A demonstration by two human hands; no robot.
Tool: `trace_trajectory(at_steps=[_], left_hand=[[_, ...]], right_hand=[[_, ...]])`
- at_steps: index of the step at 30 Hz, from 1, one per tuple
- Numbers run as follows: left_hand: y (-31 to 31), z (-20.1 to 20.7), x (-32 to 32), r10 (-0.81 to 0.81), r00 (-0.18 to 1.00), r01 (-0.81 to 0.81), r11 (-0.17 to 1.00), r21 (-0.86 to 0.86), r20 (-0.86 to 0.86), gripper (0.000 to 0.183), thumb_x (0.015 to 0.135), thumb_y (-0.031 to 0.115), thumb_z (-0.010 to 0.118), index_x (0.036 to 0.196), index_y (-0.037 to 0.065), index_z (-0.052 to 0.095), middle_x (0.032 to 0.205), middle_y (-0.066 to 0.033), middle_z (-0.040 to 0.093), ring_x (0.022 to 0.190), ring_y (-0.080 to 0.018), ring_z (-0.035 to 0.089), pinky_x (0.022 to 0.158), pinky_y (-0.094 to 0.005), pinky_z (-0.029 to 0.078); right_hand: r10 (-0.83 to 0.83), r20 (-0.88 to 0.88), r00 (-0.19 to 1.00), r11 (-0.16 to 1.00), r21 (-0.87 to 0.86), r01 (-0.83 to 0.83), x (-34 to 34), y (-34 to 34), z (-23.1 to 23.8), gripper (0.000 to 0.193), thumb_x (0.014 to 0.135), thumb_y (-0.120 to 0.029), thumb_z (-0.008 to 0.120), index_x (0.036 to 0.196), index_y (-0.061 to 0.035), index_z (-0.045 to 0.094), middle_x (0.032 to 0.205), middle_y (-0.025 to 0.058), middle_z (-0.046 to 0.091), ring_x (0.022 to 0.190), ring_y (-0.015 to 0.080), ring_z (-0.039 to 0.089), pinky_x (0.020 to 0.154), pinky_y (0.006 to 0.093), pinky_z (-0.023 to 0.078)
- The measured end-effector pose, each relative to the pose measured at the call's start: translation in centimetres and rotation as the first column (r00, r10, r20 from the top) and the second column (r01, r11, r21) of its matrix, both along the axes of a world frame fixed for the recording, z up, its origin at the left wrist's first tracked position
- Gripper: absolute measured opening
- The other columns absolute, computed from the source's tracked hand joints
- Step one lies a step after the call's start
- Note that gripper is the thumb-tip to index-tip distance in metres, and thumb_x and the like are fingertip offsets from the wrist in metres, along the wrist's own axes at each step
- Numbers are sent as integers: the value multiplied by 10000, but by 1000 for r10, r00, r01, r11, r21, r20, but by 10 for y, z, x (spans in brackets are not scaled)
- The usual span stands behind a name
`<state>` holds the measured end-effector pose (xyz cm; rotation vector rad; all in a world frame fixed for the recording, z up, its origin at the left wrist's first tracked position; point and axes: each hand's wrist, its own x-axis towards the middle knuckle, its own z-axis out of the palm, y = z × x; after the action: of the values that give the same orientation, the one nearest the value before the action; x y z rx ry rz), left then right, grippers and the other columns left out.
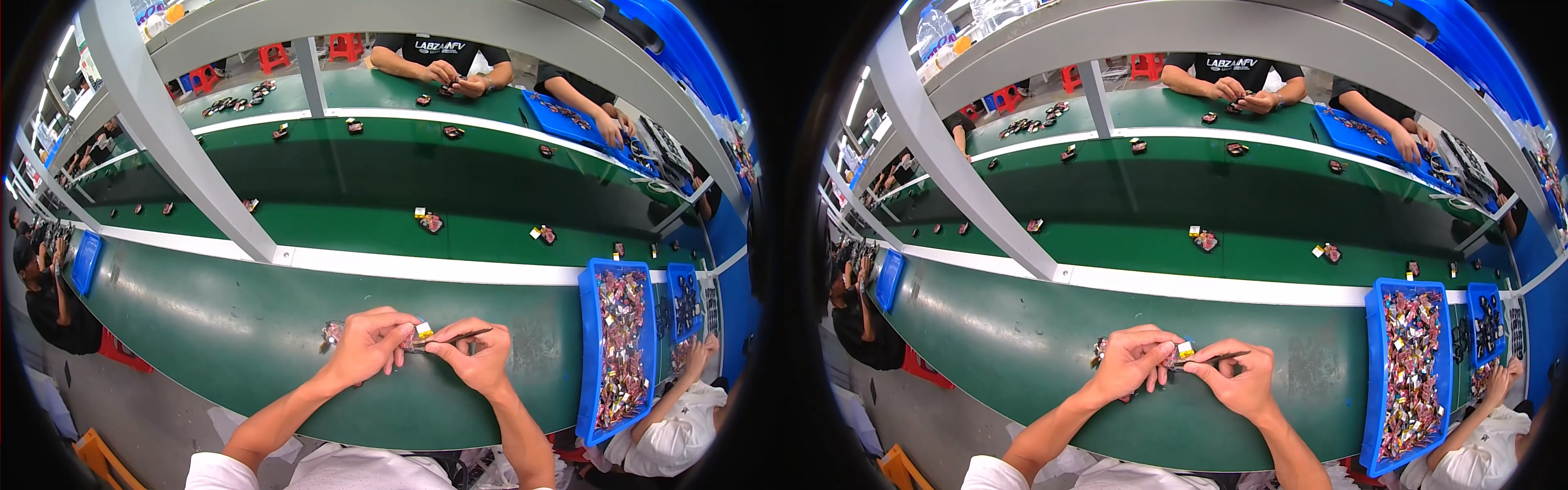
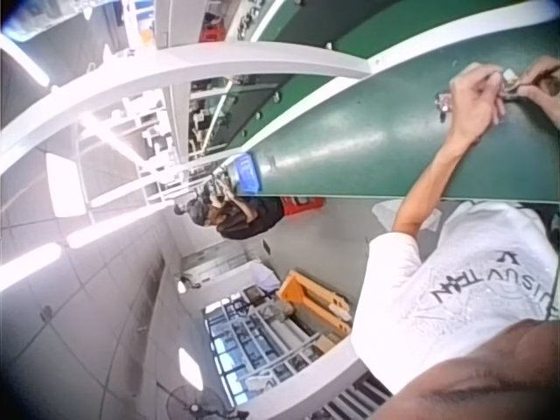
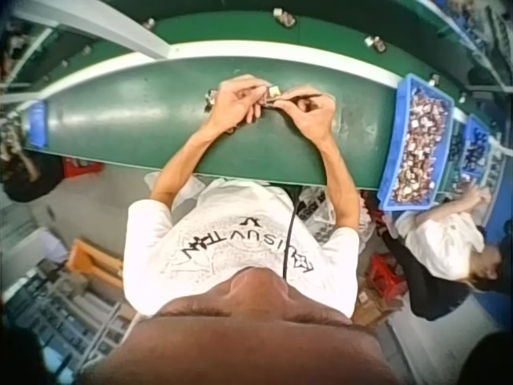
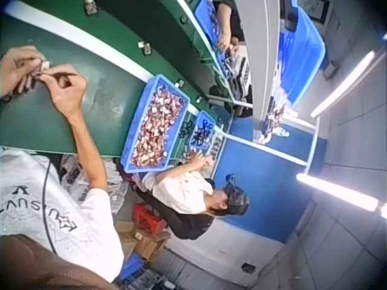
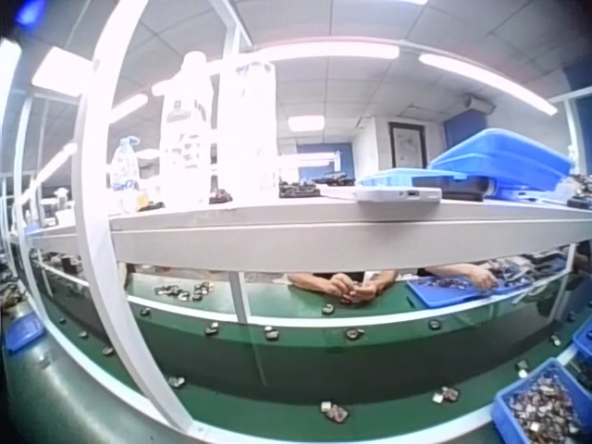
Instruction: Assembling and inspecting small electronic components on an assembly line conveyor belt.
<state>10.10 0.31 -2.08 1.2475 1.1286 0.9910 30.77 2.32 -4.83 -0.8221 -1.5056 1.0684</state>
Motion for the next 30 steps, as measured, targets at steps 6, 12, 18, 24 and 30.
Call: trace_trajectory(at_steps=[6, 12, 18, 24, 30], left_hand=[[2, -3, -1, 114, 987, -115, 993, 1, 114, 216, 1024, 47, 558, 1124, -99, 682, 902, -104, 600, 600, -149, 650, 443, -239, 509], [-1, -2, 6, 143, 983, -144, 990, -1, 113, 228, 1030, 65, 559, 1136, -100, 674, 917, -101, 600, 616, -144, 656, 447, -239, 519], [-1, -3, 7, 148, 984, -150, 988, 19, 100, 221, 1029, 61, 561, 1138, -91, 678, 923, -94, 602, 617, -138, 656, 453, -237, 524], [-2, -3, 8, 151, 984, -153, 988, 11, 94, 219, 1030, 62, 558, 1124, -90, 683, 915, -92, 603, 614, -137, 657, 453, -236, 523], [0, -6, 3, 108, 987, -101, 993, -67, 122, 212, 1027, 59, 566, 1106, -103, 679, 910, -119, 615, 618, -166, 676, 460, -250, 553]], right_hand=[[-121, -38, 992, 992, -30, 120, -5, -5, 3, 145, 751, -23, 872, 834, -28, 753, 786, 44, 756, 465, 9, 436, 427, 196, 302], [-131, 31, 991, 990, 59, 129, -6, -10, 3, 176, 736, 27, 860, 854, 7, 731, 838, 106, 761, 483, 10, 485, 429, 181, 320], [-181, 53, 982, 974, 144, 172, -10, -11, 3, 165, 727, -38, 885, 822, -40, 751, 777, 31, 748, 418, 18, 426, 402, 197, 295], [-166, 52, 985, 977, 145, 157, -9, -10, 1, 149, 737, -33, 877, 815, -46, 751, 787, 31, 753, 413, 20, 430, 400, 201, 297], [-102, 67, 993, 982, 166, 89, -7, -8, 6, 132, 726, 25, 856, 755, -30, 740, 798, 88, 770, 426, 16, 473, 411, 189, 332]])
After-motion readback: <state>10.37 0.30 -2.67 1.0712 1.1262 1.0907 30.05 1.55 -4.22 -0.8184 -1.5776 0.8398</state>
